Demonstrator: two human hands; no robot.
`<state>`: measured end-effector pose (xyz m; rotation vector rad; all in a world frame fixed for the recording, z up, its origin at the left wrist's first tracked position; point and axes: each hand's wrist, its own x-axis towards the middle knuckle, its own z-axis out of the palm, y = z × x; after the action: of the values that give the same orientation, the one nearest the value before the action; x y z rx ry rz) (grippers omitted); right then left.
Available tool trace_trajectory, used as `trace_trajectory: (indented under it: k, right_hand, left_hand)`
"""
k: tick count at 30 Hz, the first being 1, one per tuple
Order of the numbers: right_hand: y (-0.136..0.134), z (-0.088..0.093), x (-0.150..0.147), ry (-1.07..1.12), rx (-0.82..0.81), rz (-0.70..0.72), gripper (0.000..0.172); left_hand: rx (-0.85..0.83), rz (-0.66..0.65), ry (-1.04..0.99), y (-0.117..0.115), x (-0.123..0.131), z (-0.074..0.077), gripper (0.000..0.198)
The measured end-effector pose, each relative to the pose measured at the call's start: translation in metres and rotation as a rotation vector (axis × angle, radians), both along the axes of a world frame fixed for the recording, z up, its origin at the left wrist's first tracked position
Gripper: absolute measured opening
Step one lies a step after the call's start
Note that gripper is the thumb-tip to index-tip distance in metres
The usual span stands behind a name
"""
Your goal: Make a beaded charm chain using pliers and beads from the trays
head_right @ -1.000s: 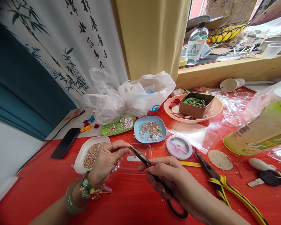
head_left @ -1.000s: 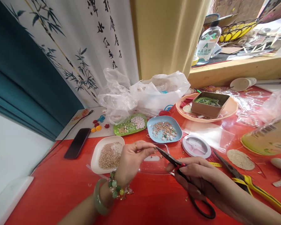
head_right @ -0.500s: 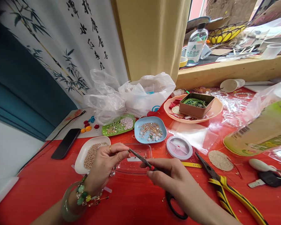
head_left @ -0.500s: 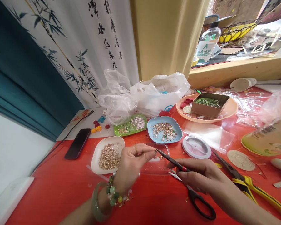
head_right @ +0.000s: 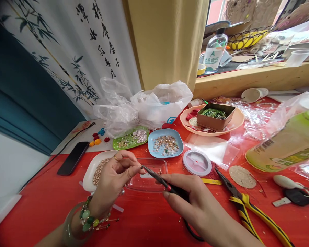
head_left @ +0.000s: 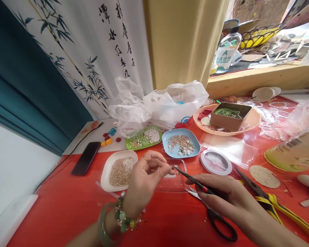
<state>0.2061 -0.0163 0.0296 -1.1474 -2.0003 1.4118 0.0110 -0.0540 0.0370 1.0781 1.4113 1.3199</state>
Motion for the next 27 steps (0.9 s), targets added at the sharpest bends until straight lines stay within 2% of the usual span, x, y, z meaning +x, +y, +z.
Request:
trace_trajectory:
  k: [3,7,13,16,19,22,27]
  right_hand:
    - [0.0,-0.006,0.002,-0.004,-0.107,-0.043,0.038]
    - [0.001,-0.009,0.002,-0.015,-0.153,-0.021,0.042]
    - [0.002,-0.011,0.0,-0.024,-0.099,0.049,0.04]
    - [0.002,-0.012,0.001,-0.043,-0.068,0.052,0.04]
    - [0.003,-0.011,0.0,-0.059,-0.053,0.035,0.04]
    - [0.004,-0.008,-0.002,-0.061,0.034,0.026,0.037]
    - [0.004,-0.004,-0.003,-0.102,0.271,0.03,0.032]
  left_hand:
    - [0.15,-0.038,0.201,0.0,-0.003,0.0,0.01]
    - [0.311,-0.045,0.447,-0.002,-0.004,0.003,0.018]
    - [0.247,-0.037,0.403,-0.001,-0.002,0.002,0.009]
    - [0.297,-0.032,0.419,-0.001,-0.004,0.0,0.007]
    - [0.367,-0.03,0.532,-0.001,-0.005,-0.001,0.007]
    - [0.44,-0.011,0.671,0.0,-0.007,-0.001,0.005]
    - [0.464,-0.015,0.827,0.0,-0.009,0.0,0.003]
